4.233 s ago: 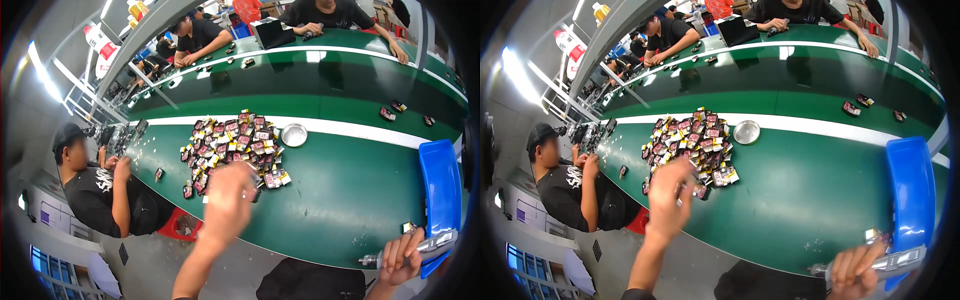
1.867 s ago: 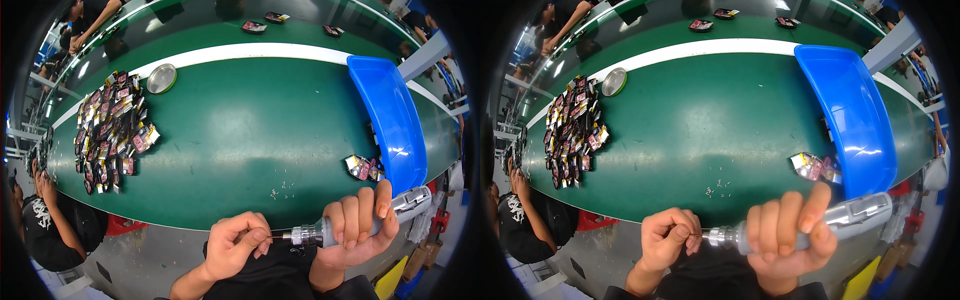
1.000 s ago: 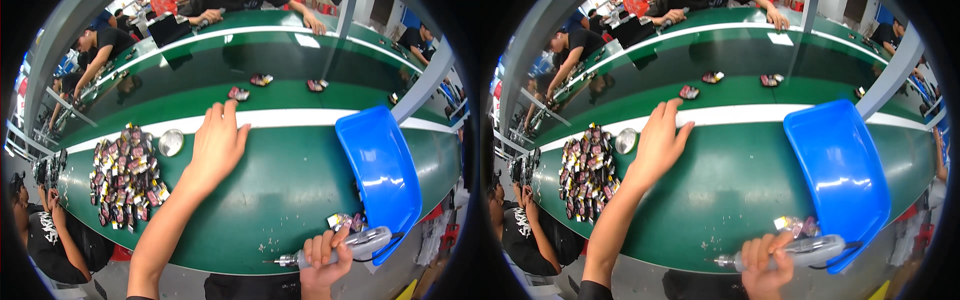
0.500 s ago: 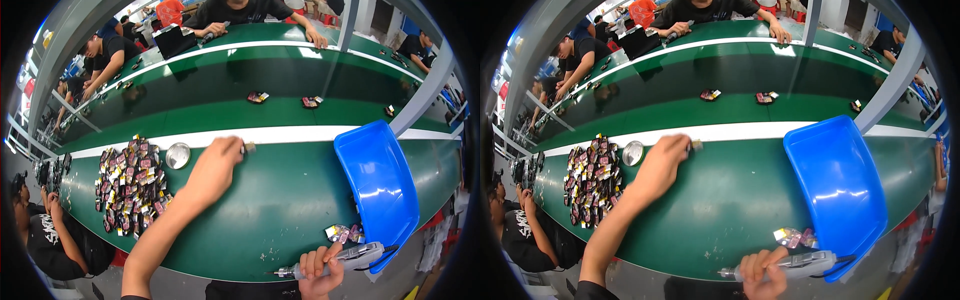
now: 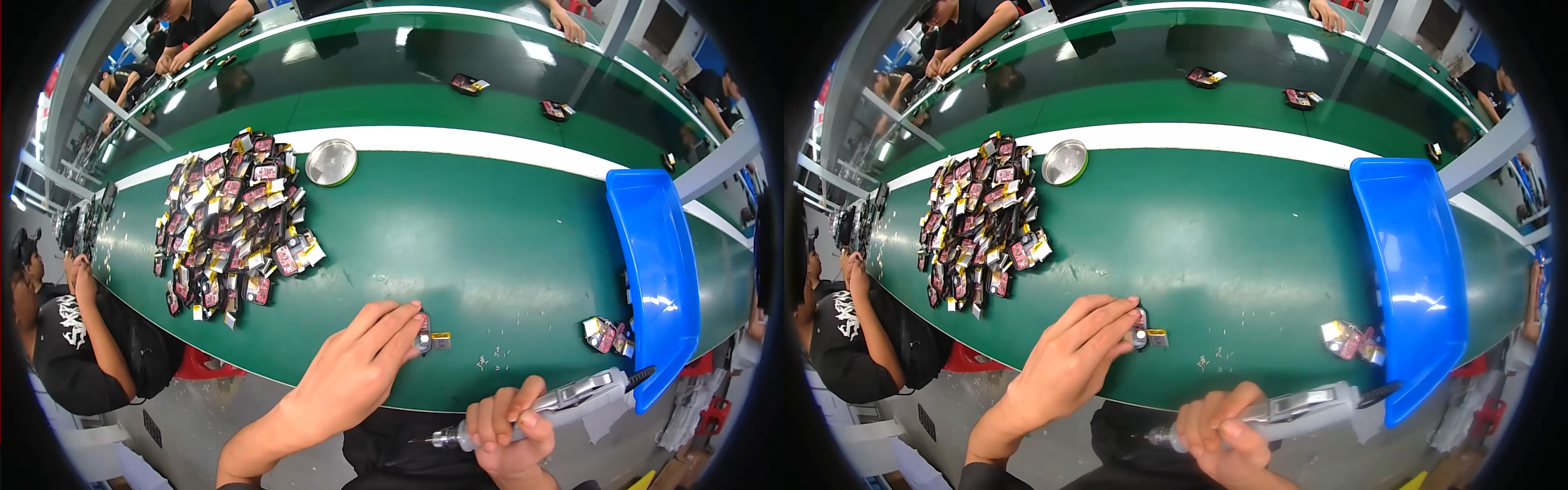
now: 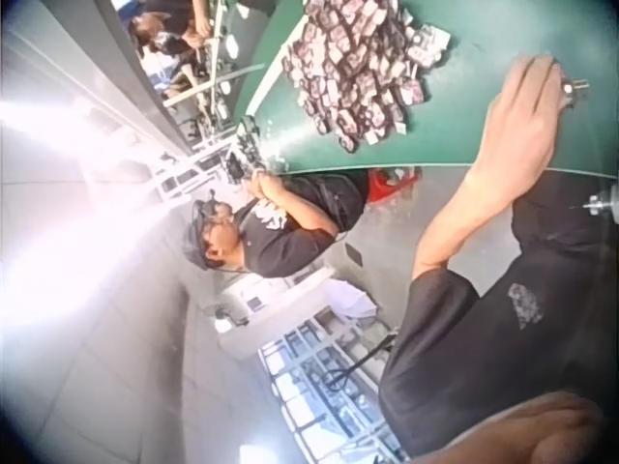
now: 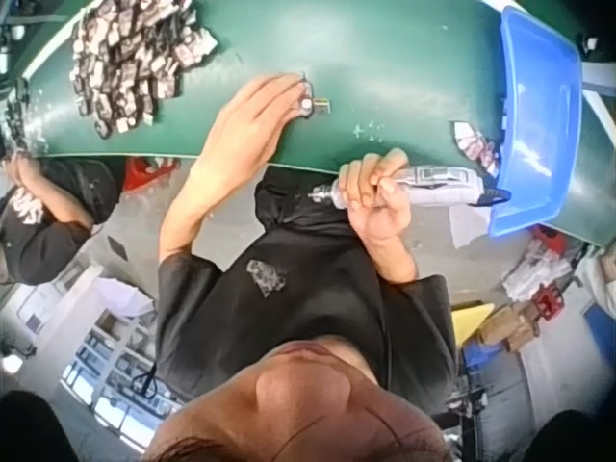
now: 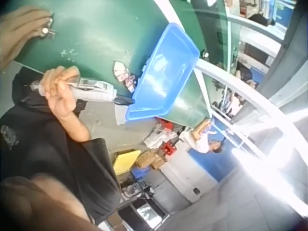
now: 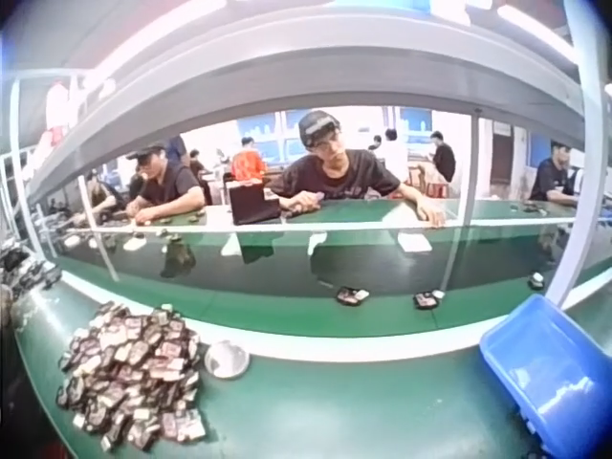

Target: Assembling small electronic components and plastic cases using an electric screwdriver on a factory production line.

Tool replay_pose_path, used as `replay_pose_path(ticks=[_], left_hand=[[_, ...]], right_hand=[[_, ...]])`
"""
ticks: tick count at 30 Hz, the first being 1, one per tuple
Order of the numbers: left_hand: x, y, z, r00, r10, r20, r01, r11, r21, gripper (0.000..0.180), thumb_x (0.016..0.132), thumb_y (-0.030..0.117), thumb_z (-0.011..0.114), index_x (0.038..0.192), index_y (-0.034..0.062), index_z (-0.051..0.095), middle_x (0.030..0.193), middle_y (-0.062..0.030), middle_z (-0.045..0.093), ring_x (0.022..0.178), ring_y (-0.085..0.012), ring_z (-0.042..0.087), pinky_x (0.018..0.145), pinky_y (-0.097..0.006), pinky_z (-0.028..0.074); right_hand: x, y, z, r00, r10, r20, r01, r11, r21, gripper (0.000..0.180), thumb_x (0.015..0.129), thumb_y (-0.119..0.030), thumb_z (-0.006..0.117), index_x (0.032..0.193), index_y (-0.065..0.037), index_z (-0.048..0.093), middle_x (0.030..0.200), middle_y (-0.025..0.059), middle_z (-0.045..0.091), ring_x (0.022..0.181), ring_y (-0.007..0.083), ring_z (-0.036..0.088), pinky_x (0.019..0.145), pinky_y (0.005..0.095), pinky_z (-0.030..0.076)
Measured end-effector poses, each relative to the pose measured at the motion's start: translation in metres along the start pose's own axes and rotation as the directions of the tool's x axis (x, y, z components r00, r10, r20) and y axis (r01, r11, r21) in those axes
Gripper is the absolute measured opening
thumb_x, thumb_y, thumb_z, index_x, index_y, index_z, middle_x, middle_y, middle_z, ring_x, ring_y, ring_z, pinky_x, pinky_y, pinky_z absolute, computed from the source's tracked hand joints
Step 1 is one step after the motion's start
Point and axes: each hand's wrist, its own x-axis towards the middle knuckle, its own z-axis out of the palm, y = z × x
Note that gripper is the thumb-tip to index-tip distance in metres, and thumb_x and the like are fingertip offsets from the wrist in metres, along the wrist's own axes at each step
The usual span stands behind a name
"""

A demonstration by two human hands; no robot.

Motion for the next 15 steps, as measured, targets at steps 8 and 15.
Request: replay_pose_path(ticks=[8, 15], left_hand=[[0.001, -0.002, 0.006, 0.998, 0.066, 0.022, -0.068, 0.994, 0.087, 0.027, 0.071, -0.002, 0.066, 0.096, -0.008, 0.059, 0.099, -0.0147, 0.059, 0.092, -0.0297, 0.059, 0.069, -0.036, 0.054], [-0.019, 0.023, 0.019, 0.978, 0.207, -0.003, -0.201, 0.954, 0.222, 0.034, 0.063, -0.003, 0.067, 0.095, -0.0112, 0.061, 0.099, -0.0187, 0.061, 0.087, -0.0305, 0.062, 0.067, -0.034, 0.055]], right_hand=[[-0.02, 0.023, 0.018, 0.987, 0.158, -0.037, -0.154, 0.983, 0.097, 0.014, 0.09, -0.017, 0.056, 0.088, -0.007, 0.046, 0.064, 0.0035, 0.042, 0.054, 0.015, 0.042, 0.057, 0.0295, 0.036], [-0.012, 0.026, 0.028, 0.97, 0.168, -0.174, -0.168, 0.986, 0.018, 0.018, 0.091, -0.018, 0.058, 0.093, -0.006, 0.045, 0.08, 0.007, 0.043, 0.075, 0.019, 0.045, 0.073, 0.0333, 0.039]])
